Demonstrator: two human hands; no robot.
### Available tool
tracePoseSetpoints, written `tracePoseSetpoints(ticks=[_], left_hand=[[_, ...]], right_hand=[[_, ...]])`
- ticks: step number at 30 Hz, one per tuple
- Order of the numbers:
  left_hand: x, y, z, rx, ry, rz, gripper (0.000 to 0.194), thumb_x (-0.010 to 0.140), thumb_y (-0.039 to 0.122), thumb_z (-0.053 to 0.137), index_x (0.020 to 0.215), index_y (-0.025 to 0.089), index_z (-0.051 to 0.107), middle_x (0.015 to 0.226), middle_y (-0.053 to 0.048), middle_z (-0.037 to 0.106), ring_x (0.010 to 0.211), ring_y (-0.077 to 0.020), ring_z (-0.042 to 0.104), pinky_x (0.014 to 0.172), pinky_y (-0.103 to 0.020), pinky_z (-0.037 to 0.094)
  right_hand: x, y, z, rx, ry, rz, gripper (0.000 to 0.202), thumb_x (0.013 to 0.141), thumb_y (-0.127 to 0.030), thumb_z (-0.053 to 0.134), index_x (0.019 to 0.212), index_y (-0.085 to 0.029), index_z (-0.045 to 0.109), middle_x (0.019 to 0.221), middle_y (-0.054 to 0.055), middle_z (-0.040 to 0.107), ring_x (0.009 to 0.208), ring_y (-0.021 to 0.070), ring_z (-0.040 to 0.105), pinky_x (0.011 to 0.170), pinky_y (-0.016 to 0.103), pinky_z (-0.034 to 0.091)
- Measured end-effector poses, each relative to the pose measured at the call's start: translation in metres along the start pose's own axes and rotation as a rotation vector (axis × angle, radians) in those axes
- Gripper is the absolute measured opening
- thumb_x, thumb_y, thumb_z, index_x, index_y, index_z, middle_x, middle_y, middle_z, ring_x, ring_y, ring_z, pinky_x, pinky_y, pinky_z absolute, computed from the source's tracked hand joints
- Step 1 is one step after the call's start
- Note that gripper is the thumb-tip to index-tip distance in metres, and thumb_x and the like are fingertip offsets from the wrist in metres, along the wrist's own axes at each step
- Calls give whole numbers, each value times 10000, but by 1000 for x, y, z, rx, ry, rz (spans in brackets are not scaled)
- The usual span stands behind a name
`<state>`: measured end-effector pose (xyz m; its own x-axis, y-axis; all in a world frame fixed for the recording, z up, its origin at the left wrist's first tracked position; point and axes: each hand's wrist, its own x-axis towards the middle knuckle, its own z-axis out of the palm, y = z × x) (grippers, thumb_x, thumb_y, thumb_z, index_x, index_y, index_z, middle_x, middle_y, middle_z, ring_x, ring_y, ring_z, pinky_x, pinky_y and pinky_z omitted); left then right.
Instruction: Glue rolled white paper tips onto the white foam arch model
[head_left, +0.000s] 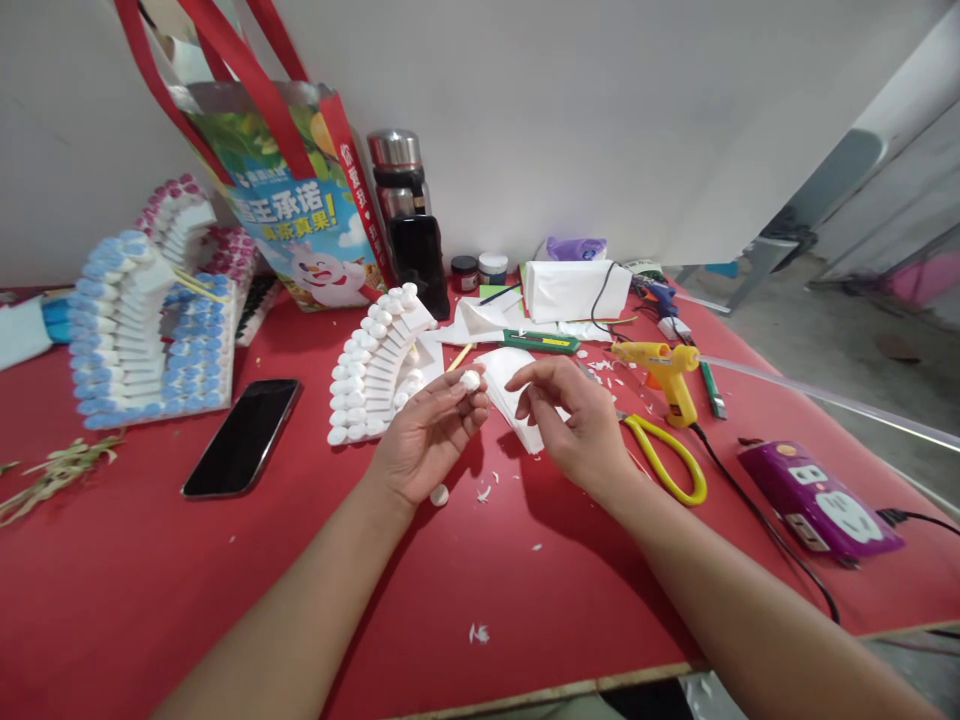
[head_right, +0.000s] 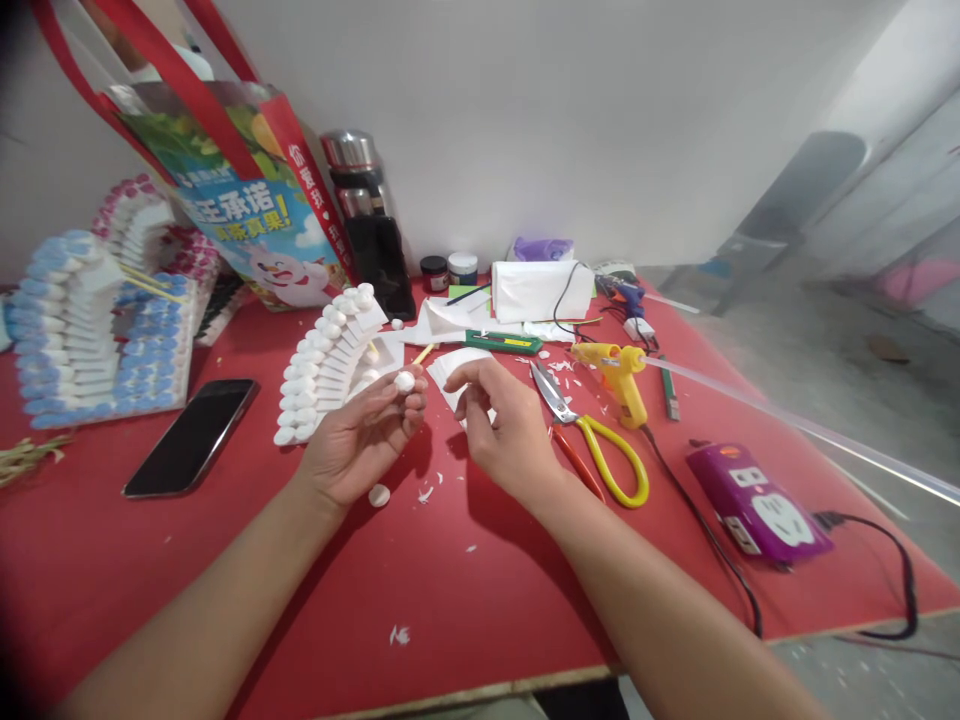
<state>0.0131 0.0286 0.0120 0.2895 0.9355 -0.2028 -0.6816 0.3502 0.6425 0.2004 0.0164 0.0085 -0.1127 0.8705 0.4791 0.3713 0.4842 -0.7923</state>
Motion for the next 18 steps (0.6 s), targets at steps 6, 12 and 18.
tracePoseSetpoints(ticks=[6, 12, 18], left_hand=[[0, -1, 1, 48, -5, 9, 213, 754, 98, 783, 966, 115, 761, 894, -51, 705, 761, -88, 674, 761, -167, 579], [-2, -4, 3, 238, -64, 85, 220, 750, 143, 827, 959, 136, 760, 870, -48, 740, 736, -113, 693, 751, -222, 580], [-1, -7, 0, 321, -81, 107, 210, 771, 173, 827, 971, 144, 768, 837, -40, 741, 763, -121, 700, 785, -244, 575]], right_hand=[[2, 0, 2, -44, -19, -46, 169, 942, -197, 582, 1045, -194, 715, 783, 14, 724, 670, 139, 650, 643, 281, 510], [6, -1, 5, 59, 5, 11, 112, 918, -260, 660, 965, -195, 738, 892, 41, 745, 733, 145, 671, 638, 263, 537], [6, 3, 4, -18, -56, -62, 88, 910, -193, 641, 923, -202, 728, 822, 23, 717, 675, 129, 614, 617, 261, 497]])
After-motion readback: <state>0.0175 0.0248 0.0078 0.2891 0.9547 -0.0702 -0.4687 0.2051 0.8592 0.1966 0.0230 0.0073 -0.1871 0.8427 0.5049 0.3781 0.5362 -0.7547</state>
